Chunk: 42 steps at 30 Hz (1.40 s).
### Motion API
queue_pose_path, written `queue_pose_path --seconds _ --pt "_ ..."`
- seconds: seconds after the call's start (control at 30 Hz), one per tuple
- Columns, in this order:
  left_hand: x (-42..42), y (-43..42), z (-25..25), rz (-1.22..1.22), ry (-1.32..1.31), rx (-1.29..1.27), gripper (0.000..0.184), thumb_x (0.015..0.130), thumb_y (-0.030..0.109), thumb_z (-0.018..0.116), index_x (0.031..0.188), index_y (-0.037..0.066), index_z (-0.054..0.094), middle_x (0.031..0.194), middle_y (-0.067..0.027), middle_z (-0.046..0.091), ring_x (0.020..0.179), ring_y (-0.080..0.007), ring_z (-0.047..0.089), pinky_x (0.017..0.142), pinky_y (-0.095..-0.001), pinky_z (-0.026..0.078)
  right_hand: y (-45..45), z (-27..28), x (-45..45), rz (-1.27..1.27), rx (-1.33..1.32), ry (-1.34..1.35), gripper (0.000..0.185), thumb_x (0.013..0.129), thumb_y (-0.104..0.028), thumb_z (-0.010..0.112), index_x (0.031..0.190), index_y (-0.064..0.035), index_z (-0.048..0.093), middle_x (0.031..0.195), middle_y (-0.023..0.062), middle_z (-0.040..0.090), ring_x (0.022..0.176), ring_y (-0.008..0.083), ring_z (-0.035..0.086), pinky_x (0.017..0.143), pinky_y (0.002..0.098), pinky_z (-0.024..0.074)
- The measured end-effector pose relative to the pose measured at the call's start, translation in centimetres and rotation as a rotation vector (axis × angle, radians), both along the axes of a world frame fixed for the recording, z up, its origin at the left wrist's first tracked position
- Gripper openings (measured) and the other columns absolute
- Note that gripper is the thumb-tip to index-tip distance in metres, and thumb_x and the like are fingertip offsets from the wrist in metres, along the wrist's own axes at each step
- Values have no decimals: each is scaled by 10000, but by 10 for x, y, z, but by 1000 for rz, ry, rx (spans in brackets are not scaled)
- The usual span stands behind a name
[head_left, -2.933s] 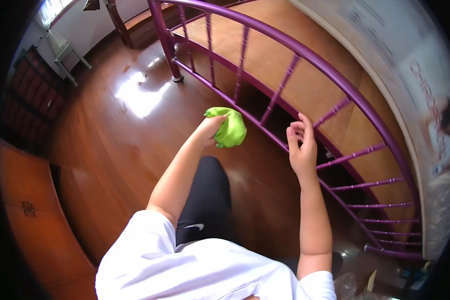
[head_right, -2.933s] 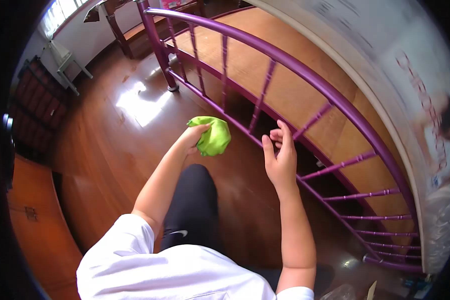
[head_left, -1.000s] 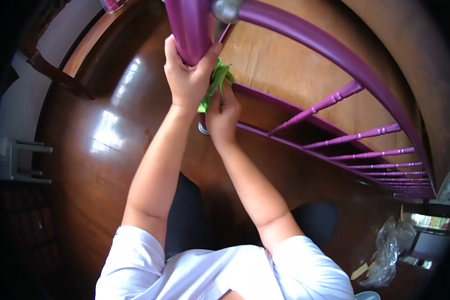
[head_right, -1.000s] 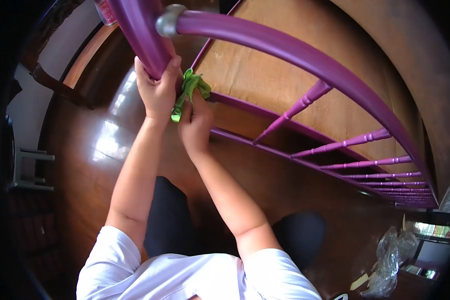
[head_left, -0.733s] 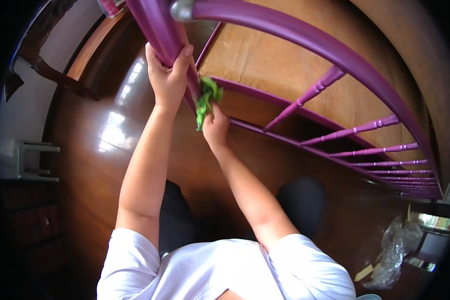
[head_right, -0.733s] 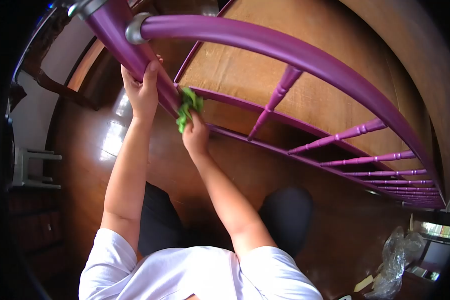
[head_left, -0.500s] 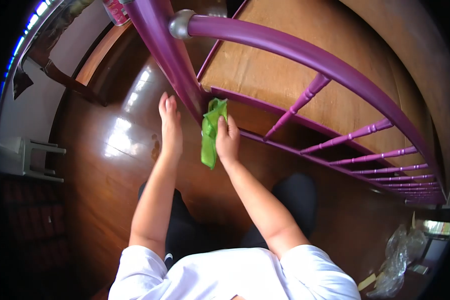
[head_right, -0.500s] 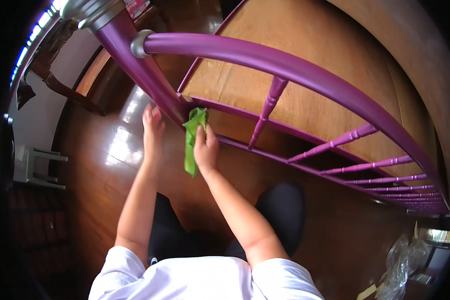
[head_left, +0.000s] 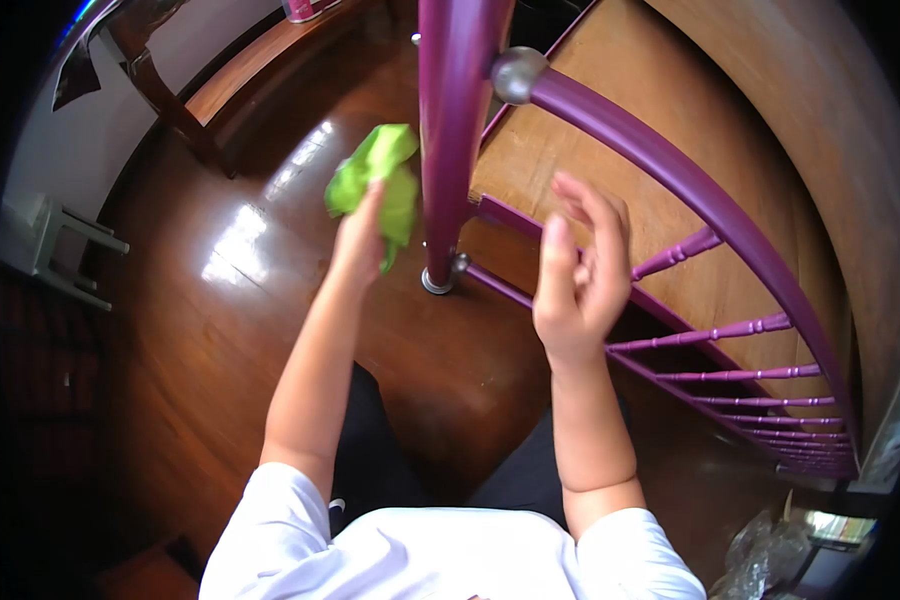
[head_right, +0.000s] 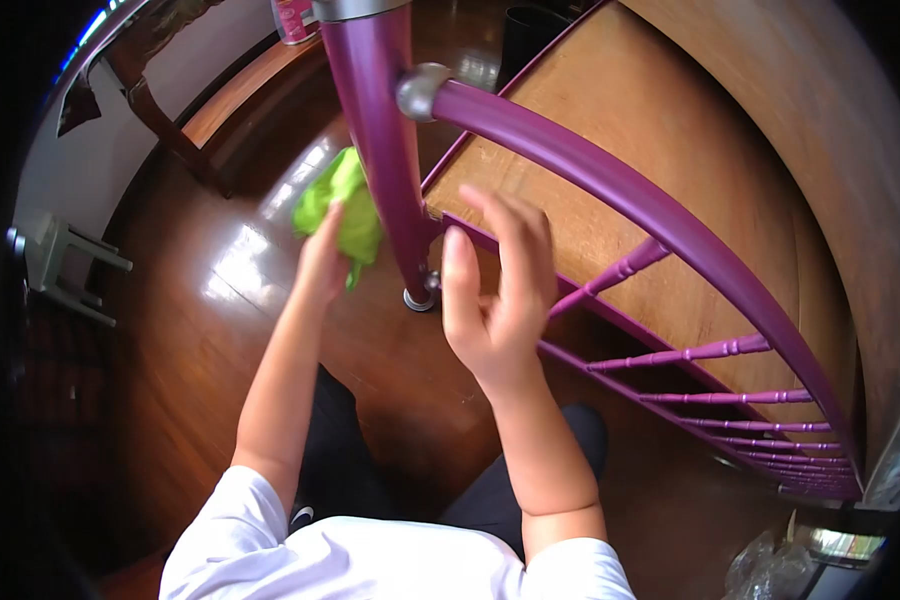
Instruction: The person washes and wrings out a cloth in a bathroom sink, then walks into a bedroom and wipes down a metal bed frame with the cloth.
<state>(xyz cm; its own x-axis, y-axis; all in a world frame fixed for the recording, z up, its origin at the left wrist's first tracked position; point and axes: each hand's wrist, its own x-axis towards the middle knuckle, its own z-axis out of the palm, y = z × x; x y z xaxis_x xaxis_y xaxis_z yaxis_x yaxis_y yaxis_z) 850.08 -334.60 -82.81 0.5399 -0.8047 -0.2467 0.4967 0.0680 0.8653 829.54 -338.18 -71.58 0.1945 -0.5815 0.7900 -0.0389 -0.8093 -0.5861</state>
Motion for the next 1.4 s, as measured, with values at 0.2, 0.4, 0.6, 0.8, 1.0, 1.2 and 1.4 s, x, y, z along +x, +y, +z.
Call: queue_pose_path --seconds 0.2,0.4,0.6,0.8,1.0,1.2,1.4 --pt "-13 -40 -67 -260 -329 -35 602 884 496 361 1233 8 415 1160 -122 492 1046 -175 467 880 -312 376 -24 -51 120 -211 -85 -18 819 809 -456 528 1285 111 176 1253 268 322 1179 409 315 978 507 233" --pt "-1 -45 -96 -299 -200 132 496 925 395 316 1169 -2 486 1136 -113 529 1045 -175 473 912 -313 340 -32 -71 124 -333 -153 102 711 871 -303 453 1285 147 91 1297 347 194 1204 460 243 1013 484 173" --pt "3 -31 -58 -225 -515 84 460 871 400 397 1029 -2 557 830 -195 614 789 -274 590 715 -360 446 -30 -68 123 -166 -162 41 702 891 -285 421 1299 129 28 1321 321 157 1221 419 248 1020 431 175" --pt "-9 -54 -213 -123 -358 516 613 862 454 310 1022 -91 542 1009 -337 520 1036 -413 486 890 -417 375 -37 -76 131 -292 -328 37 646 899 -201 406 1303 119 16 1305 314 175 1199 385 298 987 429 257" --pt "-25 -46 -272 -83 -129 648 577 868 418 353 1024 -104 544 1041 -258 560 1019 -321 530 864 -365 377 -42 -79 135 -267 -377 -13 651 889 -215 422 1298 132 51 1301 315 186 1179 391 312 975 432 261" --pt "-45 -6 -124 97 283 155 408 891 330 404 1130 15 506 1030 -72 566 955 -162 519 839 -286 387 -35 -82 130 -309 -265 26 655 885 -216 422 1298 136 55 1308 331 185 1209 415 280 1000 430 235" --pt "-71 -7 -5 101 223 -157 474 913 367 378 1206 -2 424 1161 -102 490 1033 -157 468 908 -266 339 -34 -80 120 -130 -138 -8 626 894 -234 410 1300 119 91 1320 315 189 1223 403 261 1015 425 202"
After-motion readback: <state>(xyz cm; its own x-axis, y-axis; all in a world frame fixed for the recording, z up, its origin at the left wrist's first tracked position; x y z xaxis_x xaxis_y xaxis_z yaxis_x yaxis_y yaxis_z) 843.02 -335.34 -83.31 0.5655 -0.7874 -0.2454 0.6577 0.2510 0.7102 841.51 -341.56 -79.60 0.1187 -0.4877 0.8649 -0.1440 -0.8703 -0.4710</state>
